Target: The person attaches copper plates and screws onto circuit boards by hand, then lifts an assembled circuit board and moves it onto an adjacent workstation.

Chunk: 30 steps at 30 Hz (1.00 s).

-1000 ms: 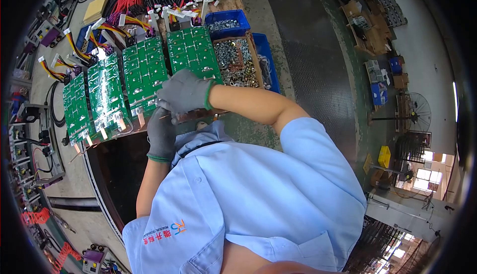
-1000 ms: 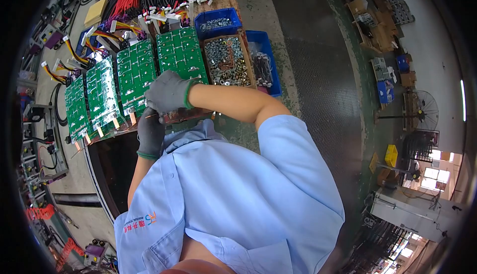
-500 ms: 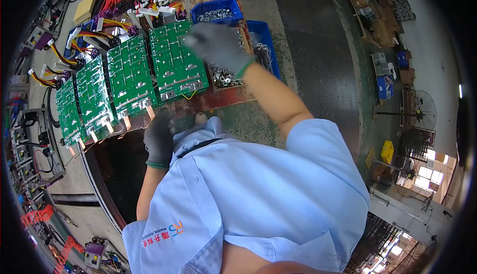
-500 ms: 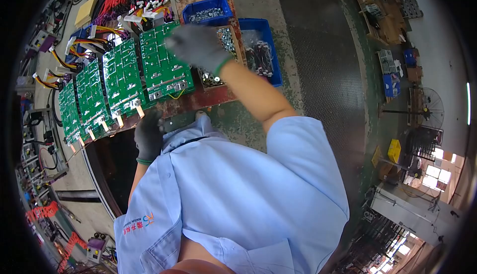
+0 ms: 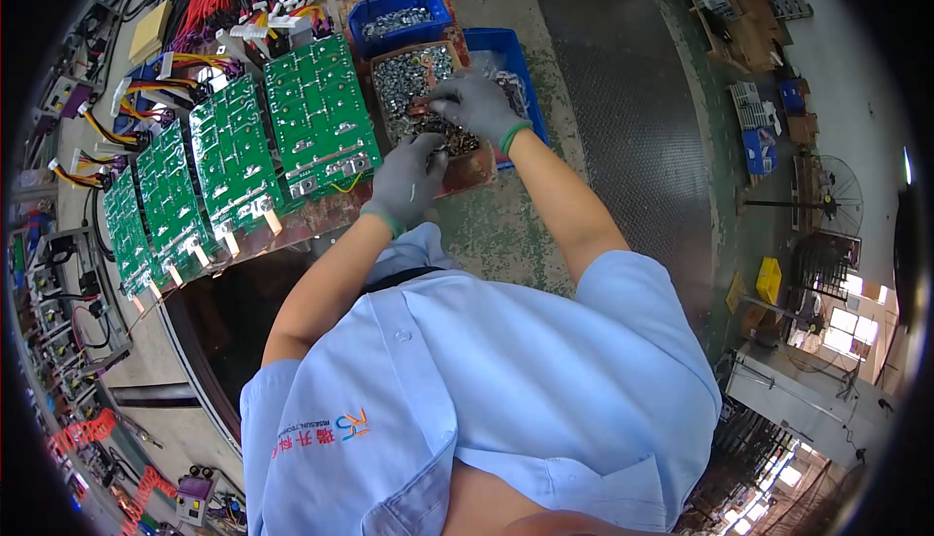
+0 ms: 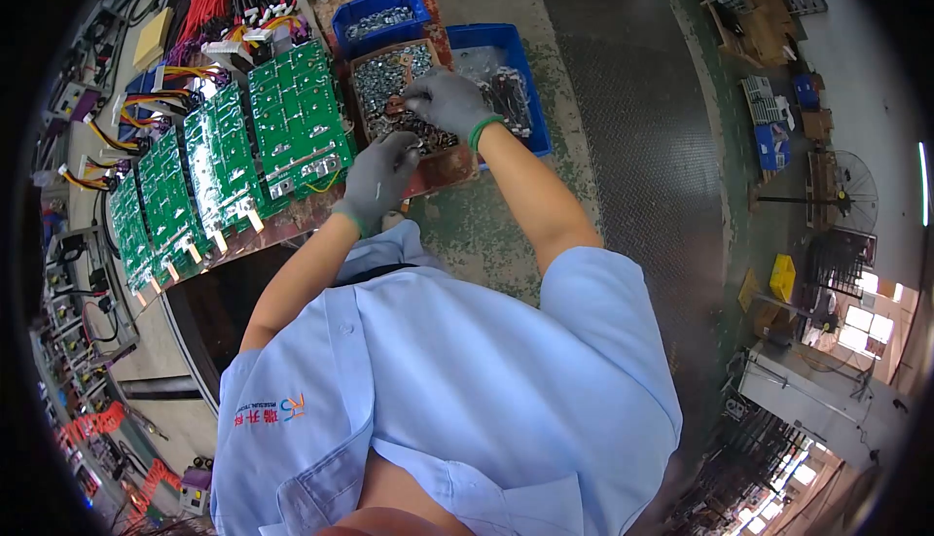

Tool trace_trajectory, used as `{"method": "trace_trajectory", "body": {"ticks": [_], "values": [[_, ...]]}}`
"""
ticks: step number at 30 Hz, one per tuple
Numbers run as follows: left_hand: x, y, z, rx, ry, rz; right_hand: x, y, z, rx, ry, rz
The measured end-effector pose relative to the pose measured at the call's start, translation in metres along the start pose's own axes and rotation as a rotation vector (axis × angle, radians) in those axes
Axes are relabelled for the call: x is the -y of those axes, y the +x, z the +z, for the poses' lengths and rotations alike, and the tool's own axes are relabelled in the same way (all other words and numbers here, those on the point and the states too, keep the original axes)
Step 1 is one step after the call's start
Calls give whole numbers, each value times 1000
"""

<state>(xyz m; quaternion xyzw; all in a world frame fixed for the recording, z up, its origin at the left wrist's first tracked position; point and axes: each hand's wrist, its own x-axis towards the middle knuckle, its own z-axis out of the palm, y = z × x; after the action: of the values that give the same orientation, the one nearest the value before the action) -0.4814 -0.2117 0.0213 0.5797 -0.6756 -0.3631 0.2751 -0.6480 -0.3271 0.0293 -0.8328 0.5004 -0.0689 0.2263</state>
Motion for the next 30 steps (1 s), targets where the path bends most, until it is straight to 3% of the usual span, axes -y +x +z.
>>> {"method": "trace_trajectory", "body": {"ticks": [2,4,5,7,11,13,19,23,25,30], "values": [[-4,16,6,-30,138,41,-11,3,4,-55,69,-18],[-12,28,13,43,293,-42,-16,6,5,-59,465,47],[-8,34,17,45,294,-36,-16,4,3,-64,465,49],[-1,46,25,82,355,-42,-13,0,-5,-253,622,3],[-6,64,32,107,400,-96,-15,-16,-20,-235,892,150],[-7,70,35,238,421,-34,-24,-23,-13,-250,1058,159],[-17,87,25,422,519,-78,-35,-42,-3,-317,1272,218],[-33,90,26,438,591,-157,-37,-49,4,-355,1387,236],[-34,93,26,442,605,-82,-33,-51,5,-413,1459,375],[-25,104,26,479,482,-203,-40,-52,10,-378,1501,360]]}}
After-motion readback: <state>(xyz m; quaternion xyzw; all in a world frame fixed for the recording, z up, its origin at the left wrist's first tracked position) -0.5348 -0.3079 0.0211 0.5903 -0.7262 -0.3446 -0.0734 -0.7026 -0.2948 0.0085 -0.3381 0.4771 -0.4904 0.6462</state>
